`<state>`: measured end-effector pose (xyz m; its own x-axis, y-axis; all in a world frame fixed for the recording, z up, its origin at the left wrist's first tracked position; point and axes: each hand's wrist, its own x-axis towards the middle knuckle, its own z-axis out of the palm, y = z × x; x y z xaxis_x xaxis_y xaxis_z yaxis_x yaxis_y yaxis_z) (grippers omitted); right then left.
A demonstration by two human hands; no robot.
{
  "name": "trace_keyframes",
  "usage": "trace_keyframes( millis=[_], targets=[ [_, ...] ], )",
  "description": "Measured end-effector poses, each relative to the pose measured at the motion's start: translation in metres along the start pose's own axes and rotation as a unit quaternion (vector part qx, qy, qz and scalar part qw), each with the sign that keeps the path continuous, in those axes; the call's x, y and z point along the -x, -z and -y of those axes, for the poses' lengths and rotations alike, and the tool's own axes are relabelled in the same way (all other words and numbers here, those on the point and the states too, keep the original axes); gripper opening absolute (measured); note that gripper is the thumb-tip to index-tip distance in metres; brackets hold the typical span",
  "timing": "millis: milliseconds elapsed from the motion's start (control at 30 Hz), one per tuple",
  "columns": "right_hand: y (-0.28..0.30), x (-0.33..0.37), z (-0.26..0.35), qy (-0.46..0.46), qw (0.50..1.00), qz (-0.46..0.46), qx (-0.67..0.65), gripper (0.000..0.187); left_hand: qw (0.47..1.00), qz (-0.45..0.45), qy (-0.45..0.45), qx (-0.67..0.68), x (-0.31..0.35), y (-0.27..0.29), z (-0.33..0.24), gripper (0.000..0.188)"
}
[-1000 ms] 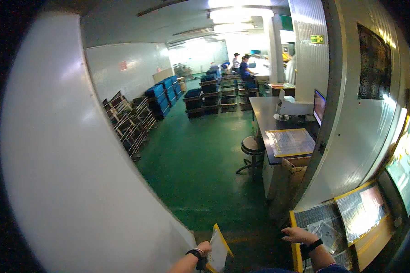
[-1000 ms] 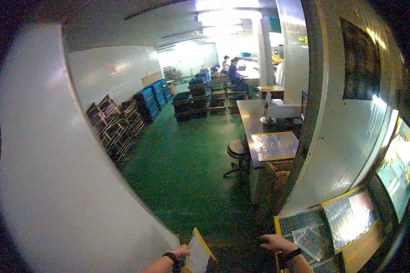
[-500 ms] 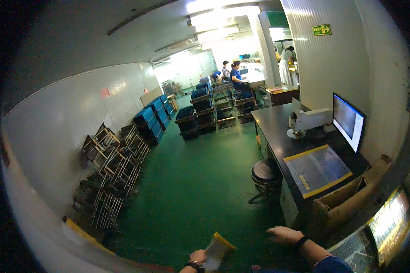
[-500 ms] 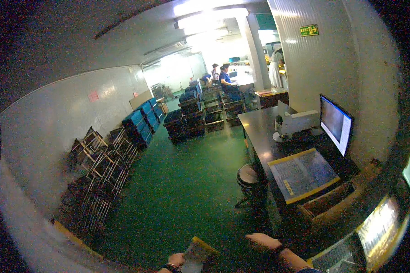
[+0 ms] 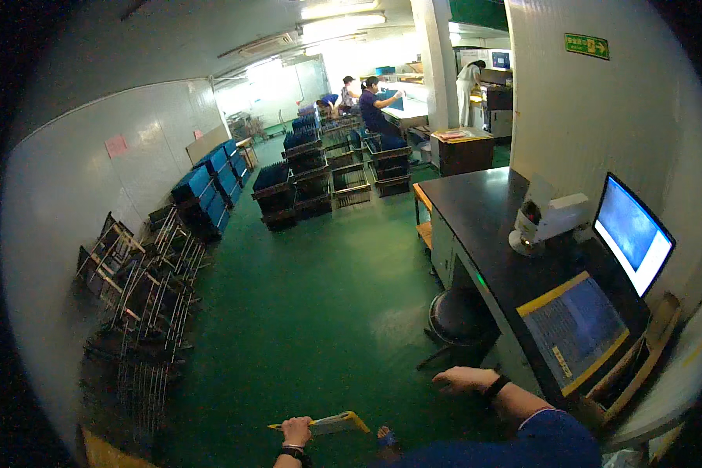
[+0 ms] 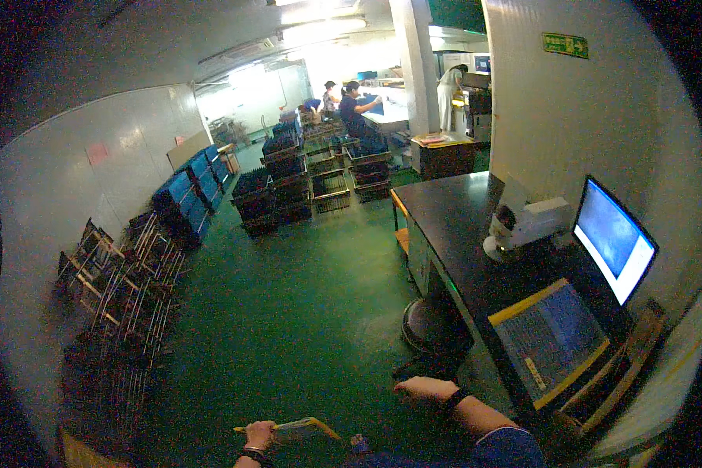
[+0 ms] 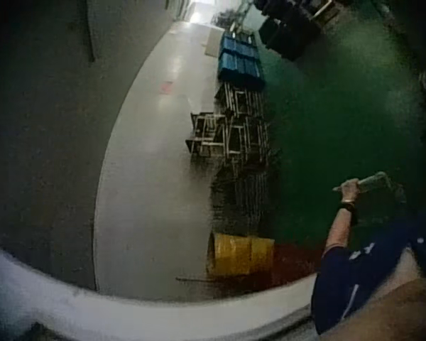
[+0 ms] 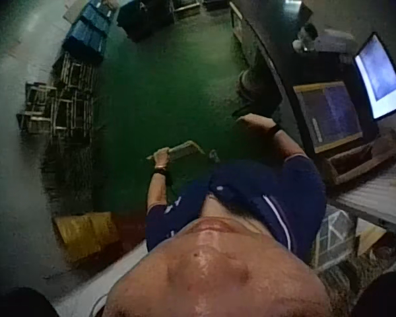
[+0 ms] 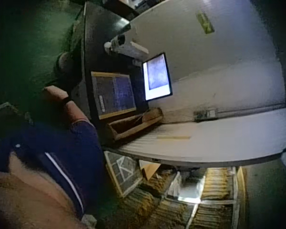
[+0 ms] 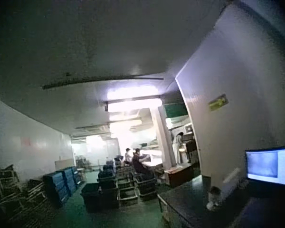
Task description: The person is handling and sorting thin electronic panels or sheets with printed circuits, placing them into folders or stacks.
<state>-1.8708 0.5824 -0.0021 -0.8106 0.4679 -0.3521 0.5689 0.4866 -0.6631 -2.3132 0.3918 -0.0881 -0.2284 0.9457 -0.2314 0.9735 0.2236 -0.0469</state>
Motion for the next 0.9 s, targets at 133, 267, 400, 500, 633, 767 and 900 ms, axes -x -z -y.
trace_keyframes(
  millis=[133,267,400,500,633,767,900],
  targets=[
    [0.092,-0.021,0.031,0.014,0.992,-0.118,-0.040,0.038,0.998,0.018,-0.054,0.008,-0.090,0.014,0.040,0.015],
    [0.135,-0.074,0.002,-0.064,0.981,-0.183,-0.009,0.037,0.998,0.037,-0.037,0.025,-0.178,0.010,0.072,0.015],
    [0.173,-0.133,-0.053,-0.139,0.975,-0.147,-0.093,0.037,0.995,0.083,-0.036,0.042,-0.269,0.028,0.065,0.013],
    [0.228,-0.206,-0.096,-0.070,0.985,-0.150,-0.054,0.038,0.993,0.077,0.047,0.081,-0.328,0.042,0.083,0.024],
    [0.322,-0.309,-0.129,-0.022,0.979,-0.204,0.010,0.036,0.983,0.038,0.051,0.173,-0.403,0.089,0.097,0.028],
    [0.403,-0.404,-0.148,0.011,0.978,-0.205,0.042,0.036,0.978,-0.027,0.124,0.167,-0.490,0.157,0.096,0.033],
    [0.468,-0.494,-0.151,0.062,0.981,-0.181,-0.027,0.035,0.973,-0.069,0.107,0.192,-0.585,0.182,0.107,0.034]
  ],
)
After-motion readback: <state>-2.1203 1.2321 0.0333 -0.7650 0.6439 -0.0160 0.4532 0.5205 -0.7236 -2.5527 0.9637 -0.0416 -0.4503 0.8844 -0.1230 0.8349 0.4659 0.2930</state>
